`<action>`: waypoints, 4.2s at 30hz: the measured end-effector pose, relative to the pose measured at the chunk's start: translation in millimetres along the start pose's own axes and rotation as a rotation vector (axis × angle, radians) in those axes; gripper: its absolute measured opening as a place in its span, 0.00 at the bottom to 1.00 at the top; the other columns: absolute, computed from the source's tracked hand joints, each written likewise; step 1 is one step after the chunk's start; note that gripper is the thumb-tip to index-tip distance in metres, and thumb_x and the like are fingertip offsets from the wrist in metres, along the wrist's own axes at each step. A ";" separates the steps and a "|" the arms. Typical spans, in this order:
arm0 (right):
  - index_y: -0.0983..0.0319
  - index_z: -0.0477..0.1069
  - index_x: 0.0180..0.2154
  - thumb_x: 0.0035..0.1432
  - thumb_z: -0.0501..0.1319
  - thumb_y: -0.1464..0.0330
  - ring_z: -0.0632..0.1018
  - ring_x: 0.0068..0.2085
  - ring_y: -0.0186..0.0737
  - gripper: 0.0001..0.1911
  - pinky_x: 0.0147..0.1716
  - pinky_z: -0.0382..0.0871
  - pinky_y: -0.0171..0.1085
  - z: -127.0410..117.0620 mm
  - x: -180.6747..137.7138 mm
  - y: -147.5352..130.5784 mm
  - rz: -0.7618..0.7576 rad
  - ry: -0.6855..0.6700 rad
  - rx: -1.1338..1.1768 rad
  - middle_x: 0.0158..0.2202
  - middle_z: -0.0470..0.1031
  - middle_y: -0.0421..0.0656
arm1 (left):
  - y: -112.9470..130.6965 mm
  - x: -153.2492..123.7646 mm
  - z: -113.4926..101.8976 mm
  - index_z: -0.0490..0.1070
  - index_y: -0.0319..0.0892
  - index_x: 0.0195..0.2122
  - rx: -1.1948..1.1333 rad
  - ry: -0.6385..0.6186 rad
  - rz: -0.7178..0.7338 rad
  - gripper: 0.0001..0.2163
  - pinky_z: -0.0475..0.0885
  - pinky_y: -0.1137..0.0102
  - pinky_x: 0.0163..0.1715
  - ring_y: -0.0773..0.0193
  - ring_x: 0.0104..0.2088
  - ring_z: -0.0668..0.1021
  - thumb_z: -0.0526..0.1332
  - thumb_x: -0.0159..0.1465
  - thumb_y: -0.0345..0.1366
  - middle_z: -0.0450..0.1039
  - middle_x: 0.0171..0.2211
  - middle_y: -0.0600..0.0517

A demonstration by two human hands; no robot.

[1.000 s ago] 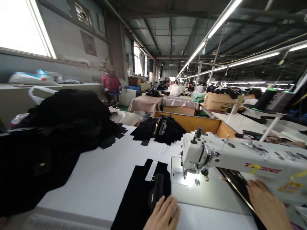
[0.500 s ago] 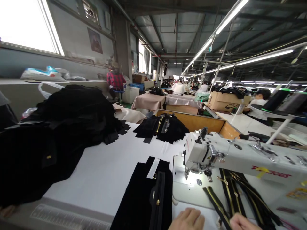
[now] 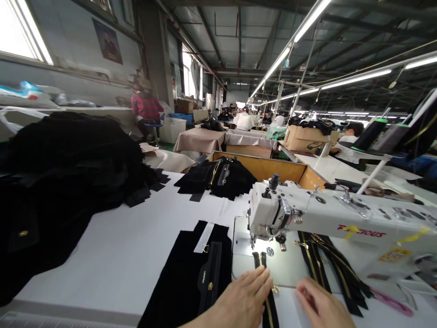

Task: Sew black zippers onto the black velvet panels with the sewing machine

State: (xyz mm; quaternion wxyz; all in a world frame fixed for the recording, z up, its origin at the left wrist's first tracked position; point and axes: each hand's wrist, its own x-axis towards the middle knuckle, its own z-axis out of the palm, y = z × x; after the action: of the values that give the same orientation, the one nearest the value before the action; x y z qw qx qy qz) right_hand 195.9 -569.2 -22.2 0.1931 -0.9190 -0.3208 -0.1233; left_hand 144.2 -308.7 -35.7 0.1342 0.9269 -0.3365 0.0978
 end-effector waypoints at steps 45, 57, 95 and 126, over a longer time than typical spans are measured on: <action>0.65 0.64 0.53 0.66 0.45 0.77 0.73 0.47 0.48 0.18 0.44 0.76 0.45 28.9 68.9 -58.5 -0.422 0.031 0.132 0.48 0.69 0.52 | -5.5 4.1 -58.4 0.67 0.37 0.55 -0.282 0.160 -0.360 0.17 0.72 0.56 0.57 0.51 0.54 0.72 0.55 0.66 0.20 0.67 0.54 0.43; 0.67 0.61 0.57 0.65 0.46 0.78 0.74 0.48 0.47 0.20 0.46 0.77 0.43 32.6 67.8 -56.0 -0.429 0.045 0.087 0.47 0.70 0.52 | -22.9 -7.4 -45.7 0.54 0.36 0.67 0.068 -0.014 -0.227 0.25 0.65 0.51 0.62 0.51 0.66 0.59 0.54 0.69 0.26 0.56 0.66 0.46; 0.64 0.61 0.57 0.66 0.46 0.76 0.77 0.45 0.44 0.20 0.44 0.79 0.39 31.1 70.5 -56.9 -0.418 0.099 0.067 0.46 0.71 0.50 | -30.0 6.2 -66.8 0.61 0.39 0.62 -0.025 -0.046 -0.185 0.23 0.60 0.53 0.66 0.54 0.65 0.61 0.56 0.66 0.22 0.61 0.63 0.46; 0.64 0.68 0.55 0.70 0.49 0.72 0.75 0.54 0.47 0.16 0.47 0.79 0.43 36.4 70.0 -48.3 -0.435 0.206 -0.060 0.52 0.74 0.46 | -39.3 7.3 -59.6 0.61 0.42 0.62 -0.111 0.040 -0.167 0.19 0.58 0.53 0.66 0.54 0.64 0.63 0.53 0.70 0.26 0.64 0.60 0.47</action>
State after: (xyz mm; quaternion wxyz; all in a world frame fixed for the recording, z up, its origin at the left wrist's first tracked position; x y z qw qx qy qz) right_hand 222.3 -480.6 -17.0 0.1662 -0.8163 -0.4858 -0.2647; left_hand 169.8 -265.3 15.3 0.1999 0.9407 -0.2601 0.0861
